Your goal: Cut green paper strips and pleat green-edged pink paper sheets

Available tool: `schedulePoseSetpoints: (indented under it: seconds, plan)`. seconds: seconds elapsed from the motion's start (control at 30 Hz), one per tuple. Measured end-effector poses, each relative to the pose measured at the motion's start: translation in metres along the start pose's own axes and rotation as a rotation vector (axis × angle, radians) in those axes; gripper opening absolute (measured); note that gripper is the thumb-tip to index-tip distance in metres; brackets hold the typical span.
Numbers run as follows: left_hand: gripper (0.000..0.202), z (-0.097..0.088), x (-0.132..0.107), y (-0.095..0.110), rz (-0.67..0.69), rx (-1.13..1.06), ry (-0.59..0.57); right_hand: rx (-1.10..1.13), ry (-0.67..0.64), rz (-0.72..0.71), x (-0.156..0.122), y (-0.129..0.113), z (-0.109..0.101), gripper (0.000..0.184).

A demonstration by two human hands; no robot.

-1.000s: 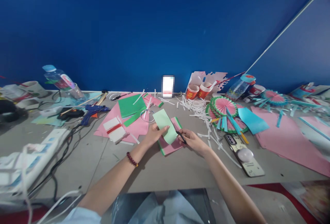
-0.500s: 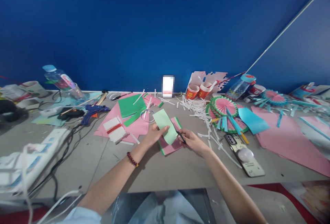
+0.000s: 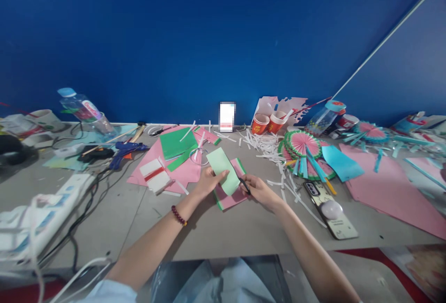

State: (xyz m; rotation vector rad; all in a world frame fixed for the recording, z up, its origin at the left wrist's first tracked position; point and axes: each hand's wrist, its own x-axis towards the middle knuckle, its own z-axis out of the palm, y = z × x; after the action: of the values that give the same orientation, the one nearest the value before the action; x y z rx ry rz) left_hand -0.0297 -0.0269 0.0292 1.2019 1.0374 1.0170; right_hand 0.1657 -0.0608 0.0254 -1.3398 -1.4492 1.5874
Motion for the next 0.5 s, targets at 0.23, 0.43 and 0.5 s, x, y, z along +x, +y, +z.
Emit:
schedulePoseSetpoints:
  seconds: [0.23, 0.43, 0.5]
  plan:
    - [0.045, -0.0028, 0.0024, -0.0054, 0.029, 0.025, -0.022, -0.002, 0.008, -0.007, 0.0000, -0.0002, 0.0010, 0.020]
    - [0.042, -0.0028, 0.0025, -0.0075, 0.012, 0.010, -0.021, 0.037, 0.005, -0.021, 0.0001, 0.0008, 0.0011, 0.025]
    - [0.042, -0.0027, 0.0028, -0.0081, 0.008, 0.002, -0.024, 0.047, -0.004, -0.023, 0.0005, 0.0021, 0.0006, 0.030]
